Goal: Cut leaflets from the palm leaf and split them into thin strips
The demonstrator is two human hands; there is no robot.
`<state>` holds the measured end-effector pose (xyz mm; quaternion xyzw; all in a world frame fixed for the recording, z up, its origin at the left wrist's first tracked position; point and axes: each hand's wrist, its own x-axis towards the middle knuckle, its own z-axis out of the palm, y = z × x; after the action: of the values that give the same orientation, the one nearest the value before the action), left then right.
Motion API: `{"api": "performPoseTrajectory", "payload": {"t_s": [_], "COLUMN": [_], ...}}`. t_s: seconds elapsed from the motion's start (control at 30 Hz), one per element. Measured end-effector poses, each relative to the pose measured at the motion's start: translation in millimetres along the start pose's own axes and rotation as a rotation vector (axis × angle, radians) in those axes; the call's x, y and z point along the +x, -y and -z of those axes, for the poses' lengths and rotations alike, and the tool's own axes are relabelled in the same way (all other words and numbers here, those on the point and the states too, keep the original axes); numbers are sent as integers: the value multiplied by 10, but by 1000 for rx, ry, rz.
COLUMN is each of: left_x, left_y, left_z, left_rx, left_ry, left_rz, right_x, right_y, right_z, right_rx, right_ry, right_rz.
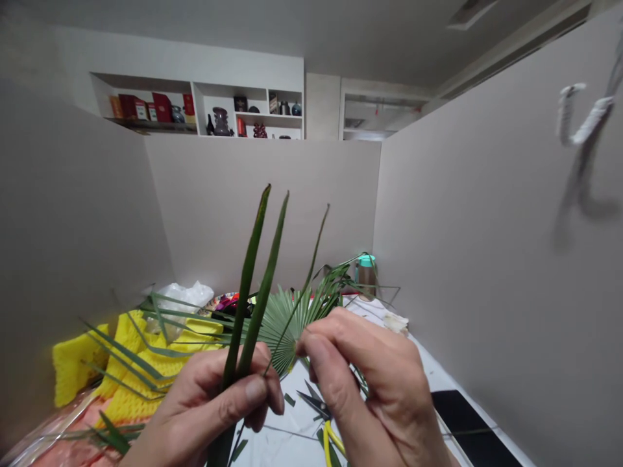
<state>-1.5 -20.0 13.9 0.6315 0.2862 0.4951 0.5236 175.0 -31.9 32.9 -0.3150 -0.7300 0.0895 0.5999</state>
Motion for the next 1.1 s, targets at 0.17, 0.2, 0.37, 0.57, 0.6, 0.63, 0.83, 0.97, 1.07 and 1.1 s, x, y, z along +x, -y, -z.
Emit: {"api": "performPoseTrajectory", "payload": {"t_s": [0.17, 0.2, 0.37, 0.57, 0.6, 0.63, 0.83, 0.97, 1.07, 1.1], "left_x": [-26, -29, -26, -64, -80, -95, -151, -183, -195, -193], "left_y": [44, 51, 34, -39, -45, -49, -104, -177, -227, -237], "left_z": [21, 29, 65, 75, 76, 78, 131, 186, 206, 209], "left_rx": [-140, -157, -120, -97, -116, -144, -352, -409, -444, -450], "left_ry": [-50, -70, -81, -27, -28, -34, -85, -118, -132, -142], "left_rz": [-13, -11, -27, -21, -29, -40, -123, -176, -233, -249], "right_x": [-31, -46, -22, 67, 82, 99, 208, 236, 265, 278], "right_y": [16, 4, -17, 164, 195, 223, 346, 404, 432, 438], "right_z": [-122, -145, -167, -74, -78, -90, -245, -353, -425, -446], "right_rx": [-98, -123, -86, -73, -77, -79, -74, -107, -97, -85], "right_ry": [130, 129, 208, 153, 147, 147, 274, 272, 290, 308], "right_rz": [139, 163, 199, 55, 47, 50, 173, 233, 277, 285]}}
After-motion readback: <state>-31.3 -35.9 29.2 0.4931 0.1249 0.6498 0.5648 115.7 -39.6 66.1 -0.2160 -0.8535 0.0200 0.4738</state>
